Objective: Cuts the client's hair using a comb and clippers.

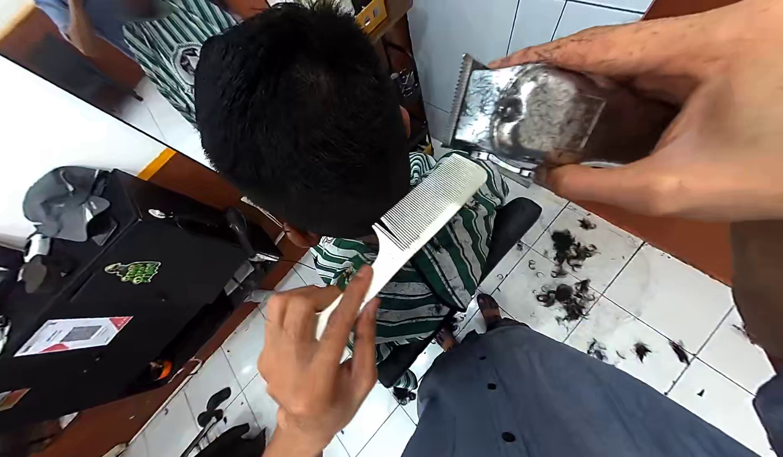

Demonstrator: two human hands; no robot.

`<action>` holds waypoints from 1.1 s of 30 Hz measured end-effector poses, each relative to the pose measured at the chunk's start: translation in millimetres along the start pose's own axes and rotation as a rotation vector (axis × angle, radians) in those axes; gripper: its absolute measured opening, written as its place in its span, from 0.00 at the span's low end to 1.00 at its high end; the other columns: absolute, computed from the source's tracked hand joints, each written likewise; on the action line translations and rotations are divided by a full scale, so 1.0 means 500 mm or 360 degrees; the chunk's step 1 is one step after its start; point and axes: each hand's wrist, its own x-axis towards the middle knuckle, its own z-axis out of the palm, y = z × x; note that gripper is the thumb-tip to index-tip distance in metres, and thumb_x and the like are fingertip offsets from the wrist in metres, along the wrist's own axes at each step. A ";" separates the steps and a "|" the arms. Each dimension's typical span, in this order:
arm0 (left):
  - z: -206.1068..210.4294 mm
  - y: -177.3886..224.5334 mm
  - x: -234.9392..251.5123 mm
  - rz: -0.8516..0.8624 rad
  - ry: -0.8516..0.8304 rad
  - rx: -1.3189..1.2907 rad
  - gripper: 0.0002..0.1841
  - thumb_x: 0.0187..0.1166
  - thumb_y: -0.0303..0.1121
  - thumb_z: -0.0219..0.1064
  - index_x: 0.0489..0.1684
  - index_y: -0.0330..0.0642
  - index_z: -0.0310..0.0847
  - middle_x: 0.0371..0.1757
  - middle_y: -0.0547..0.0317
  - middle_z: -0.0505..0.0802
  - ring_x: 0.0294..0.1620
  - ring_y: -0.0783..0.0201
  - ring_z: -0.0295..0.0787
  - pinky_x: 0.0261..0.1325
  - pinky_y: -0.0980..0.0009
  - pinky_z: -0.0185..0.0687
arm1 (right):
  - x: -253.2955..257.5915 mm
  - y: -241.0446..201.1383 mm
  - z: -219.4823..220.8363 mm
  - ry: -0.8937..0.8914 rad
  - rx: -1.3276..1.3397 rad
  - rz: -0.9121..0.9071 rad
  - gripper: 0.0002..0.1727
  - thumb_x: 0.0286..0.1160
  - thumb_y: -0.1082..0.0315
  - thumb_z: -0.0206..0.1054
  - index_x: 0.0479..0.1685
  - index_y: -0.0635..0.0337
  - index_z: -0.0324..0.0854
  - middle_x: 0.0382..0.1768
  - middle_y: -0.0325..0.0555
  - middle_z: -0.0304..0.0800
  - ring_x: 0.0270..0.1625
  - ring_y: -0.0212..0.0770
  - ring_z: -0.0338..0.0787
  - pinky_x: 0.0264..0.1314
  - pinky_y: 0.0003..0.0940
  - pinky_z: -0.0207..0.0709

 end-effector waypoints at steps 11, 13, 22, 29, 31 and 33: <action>-0.012 -0.031 0.071 0.0057 0.0246 0.0245 0.13 0.77 0.31 0.73 0.56 0.37 0.93 0.40 0.44 0.89 0.46 0.55 0.81 0.53 0.63 0.72 | 0.069 0.005 0.035 -0.0225 -0.0161 -0.0012 0.36 0.53 0.60 0.72 0.74 0.44 0.82 0.56 0.38 0.92 0.54 0.33 0.89 0.54 0.43 0.83; -0.016 -0.032 0.089 0.0075 0.0279 0.0265 0.13 0.77 0.31 0.73 0.56 0.38 0.93 0.41 0.45 0.89 0.47 0.55 0.81 0.54 0.63 0.71 | 0.077 0.008 0.033 -0.0242 -0.0158 0.0008 0.36 0.54 0.60 0.72 0.73 0.45 0.82 0.55 0.38 0.92 0.53 0.32 0.89 0.52 0.41 0.83; -0.021 -0.035 0.109 0.0125 0.0298 0.0321 0.14 0.77 0.30 0.72 0.58 0.39 0.92 0.41 0.45 0.88 0.47 0.55 0.80 0.53 0.63 0.69 | 0.094 0.018 0.025 -0.0267 -0.0147 0.0121 0.36 0.51 0.61 0.74 0.72 0.44 0.83 0.53 0.37 0.93 0.50 0.28 0.89 0.50 0.35 0.83; -0.021 -0.037 0.107 0.0152 0.0300 0.0306 0.14 0.77 0.31 0.74 0.58 0.40 0.92 0.42 0.45 0.88 0.48 0.55 0.80 0.54 0.61 0.69 | 0.086 -0.032 0.046 -0.0234 -0.0159 -0.0053 0.34 0.54 0.61 0.74 0.72 0.42 0.83 0.53 0.35 0.92 0.50 0.30 0.90 0.48 0.37 0.85; -0.036 -0.046 0.103 0.0136 0.0298 0.0272 0.15 0.77 0.32 0.73 0.60 0.40 0.91 0.46 0.45 0.89 0.51 0.54 0.82 0.57 0.59 0.73 | 0.065 -0.057 0.065 -0.0262 -0.0168 -0.0291 0.32 0.53 0.60 0.75 0.68 0.42 0.85 0.45 0.33 0.92 0.41 0.31 0.89 0.40 0.40 0.84; -0.071 -0.067 0.102 0.0003 0.0308 0.0118 0.16 0.82 0.32 0.69 0.64 0.37 0.88 0.53 0.48 0.92 0.53 0.61 0.87 0.58 0.64 0.82 | 0.025 -0.072 0.082 -0.0426 -0.0083 -0.0486 0.34 0.47 0.61 0.76 0.67 0.37 0.87 0.36 0.26 0.91 0.31 0.26 0.86 0.29 0.34 0.82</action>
